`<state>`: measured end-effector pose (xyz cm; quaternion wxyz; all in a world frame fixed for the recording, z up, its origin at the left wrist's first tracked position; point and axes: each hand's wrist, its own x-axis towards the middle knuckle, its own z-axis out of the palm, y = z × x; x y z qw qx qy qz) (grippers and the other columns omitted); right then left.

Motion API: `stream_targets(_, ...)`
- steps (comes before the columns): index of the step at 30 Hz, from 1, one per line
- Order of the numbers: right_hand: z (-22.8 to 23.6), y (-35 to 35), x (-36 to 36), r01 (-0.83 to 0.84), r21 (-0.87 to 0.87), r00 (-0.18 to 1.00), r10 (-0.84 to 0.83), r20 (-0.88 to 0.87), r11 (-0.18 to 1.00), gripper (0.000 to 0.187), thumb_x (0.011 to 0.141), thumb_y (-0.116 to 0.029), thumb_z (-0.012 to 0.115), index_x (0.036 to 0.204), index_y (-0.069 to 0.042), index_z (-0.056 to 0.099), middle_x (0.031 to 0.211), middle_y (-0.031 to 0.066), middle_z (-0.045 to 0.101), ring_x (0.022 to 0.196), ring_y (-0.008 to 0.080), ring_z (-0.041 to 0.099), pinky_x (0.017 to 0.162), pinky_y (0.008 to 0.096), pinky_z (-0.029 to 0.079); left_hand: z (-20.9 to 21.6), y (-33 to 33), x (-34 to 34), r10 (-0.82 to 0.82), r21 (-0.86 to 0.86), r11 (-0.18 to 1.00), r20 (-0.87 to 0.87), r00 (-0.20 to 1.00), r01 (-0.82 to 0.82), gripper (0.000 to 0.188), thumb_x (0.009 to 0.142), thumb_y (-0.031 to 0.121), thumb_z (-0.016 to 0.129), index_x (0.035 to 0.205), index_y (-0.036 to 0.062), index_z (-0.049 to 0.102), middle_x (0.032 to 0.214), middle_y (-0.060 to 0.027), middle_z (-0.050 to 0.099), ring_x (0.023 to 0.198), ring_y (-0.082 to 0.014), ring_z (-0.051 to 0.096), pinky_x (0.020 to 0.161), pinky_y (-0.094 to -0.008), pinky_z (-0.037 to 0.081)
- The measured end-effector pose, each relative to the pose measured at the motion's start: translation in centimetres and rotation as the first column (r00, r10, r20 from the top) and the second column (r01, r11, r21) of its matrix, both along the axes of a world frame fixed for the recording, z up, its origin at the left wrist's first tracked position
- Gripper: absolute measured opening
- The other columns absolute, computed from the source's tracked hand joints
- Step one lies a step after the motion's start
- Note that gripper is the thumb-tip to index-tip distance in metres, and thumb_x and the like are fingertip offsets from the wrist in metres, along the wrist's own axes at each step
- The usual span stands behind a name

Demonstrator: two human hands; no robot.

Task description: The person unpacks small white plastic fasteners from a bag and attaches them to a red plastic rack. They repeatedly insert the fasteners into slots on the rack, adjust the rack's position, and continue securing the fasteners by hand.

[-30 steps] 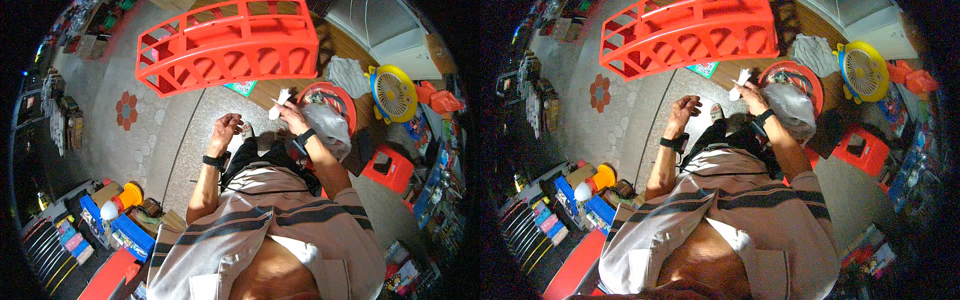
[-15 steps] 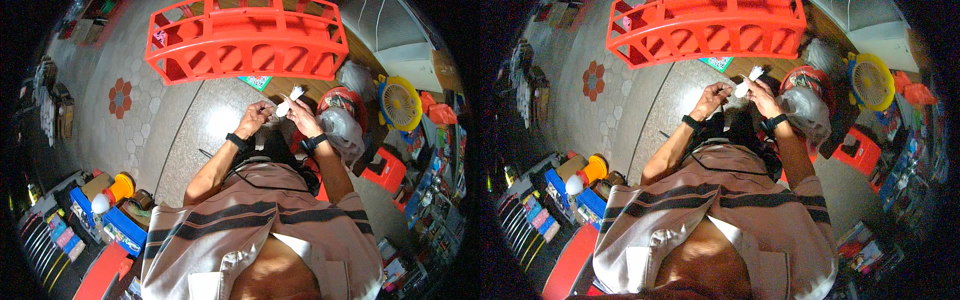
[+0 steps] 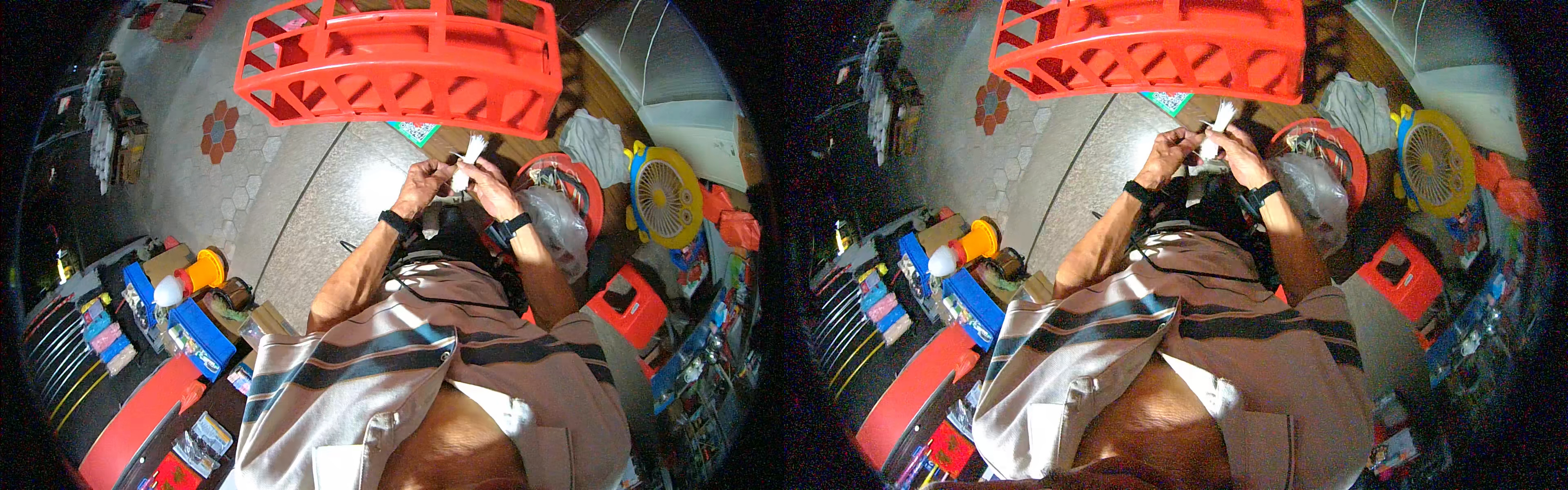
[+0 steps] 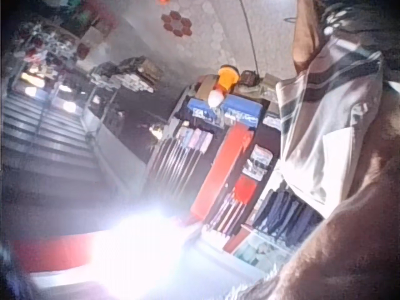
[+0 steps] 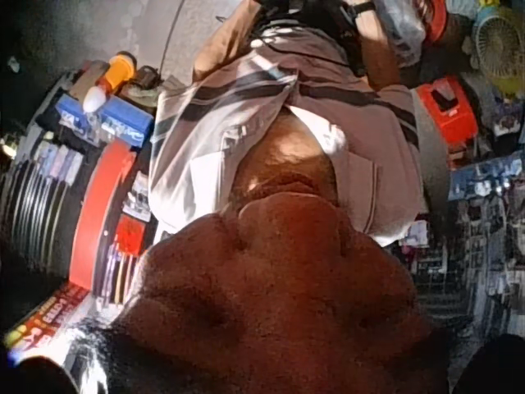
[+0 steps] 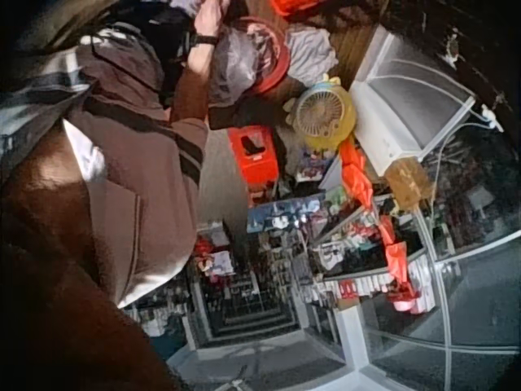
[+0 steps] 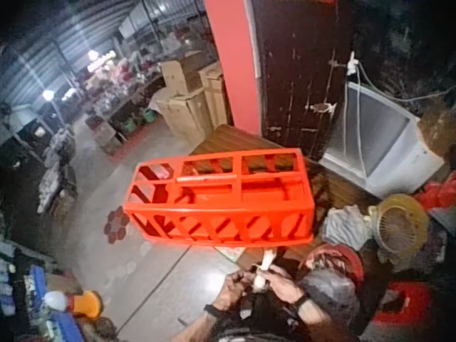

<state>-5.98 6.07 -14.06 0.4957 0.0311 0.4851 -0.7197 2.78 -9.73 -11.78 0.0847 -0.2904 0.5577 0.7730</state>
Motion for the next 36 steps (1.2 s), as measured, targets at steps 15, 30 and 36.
stream_targets(15, -2.2, 1.5, -0.8, 0.145, -0.149, 0.97, -0.11, 0.217, 0.978, 0.018, 0.092, -0.02, 0.064, 0.105, -0.008, 0.064, 0.099, 0.0039, 0.067, 0.087, 0.0169, 0.065, 0.077, 0.0367, 0.055, 1.2, 0.5, -0.7, 0.006, 0.035, 0.999, 0.106, 0.994, -0.01, 0.024, 0.096, 0.02, 0.058, 0.1, -0.0033, 0.059, 0.086, -0.0114, 0.066, 0.065, -0.02, 0.066, 0.062, -0.0305, 0.055)
stream_targets(30, -4.3, 0.4, -1.4, 0.137, 0.549, 0.931, 0.082, -0.355, 0.825, 0.032, 0.088, -0.029, 0.07, 0.101, -0.001, 0.061, 0.084, 0.0083, 0.067, 0.074, 0.0174, 0.063, 0.063, 0.0347, 0.051, 2.9, -4.7, 3.8, 0.079, 0.115, 0.989, 0.084, 0.993, -0.089, 0.017, 0.097, 0.019, 0.059, 0.098, 0.0019, 0.058, 0.082, -0.0093, 0.066, 0.067, -0.0178, 0.063, 0.066, -0.0314, 0.053)
stream_targets(36, -4.5, -0.7, -1.4, 0.381, 0.617, 0.668, 0.256, -0.699, 0.689, 0.032, 0.081, -0.019, 0.072, 0.1, 0.004, 0.058, 0.084, 0.0198, 0.066, 0.077, 0.034, 0.066, 0.07, 0.0429, 0.051, 2.8, -5.7, 5.3, 0.196, 0.11, 0.973, 0.084, 0.977, -0.205, 0.017, 0.095, 0.019, 0.062, 0.096, 0.0021, 0.059, 0.08, -0.0089, 0.065, 0.063, -0.0165, 0.062, 0.06, -0.0293, 0.052)
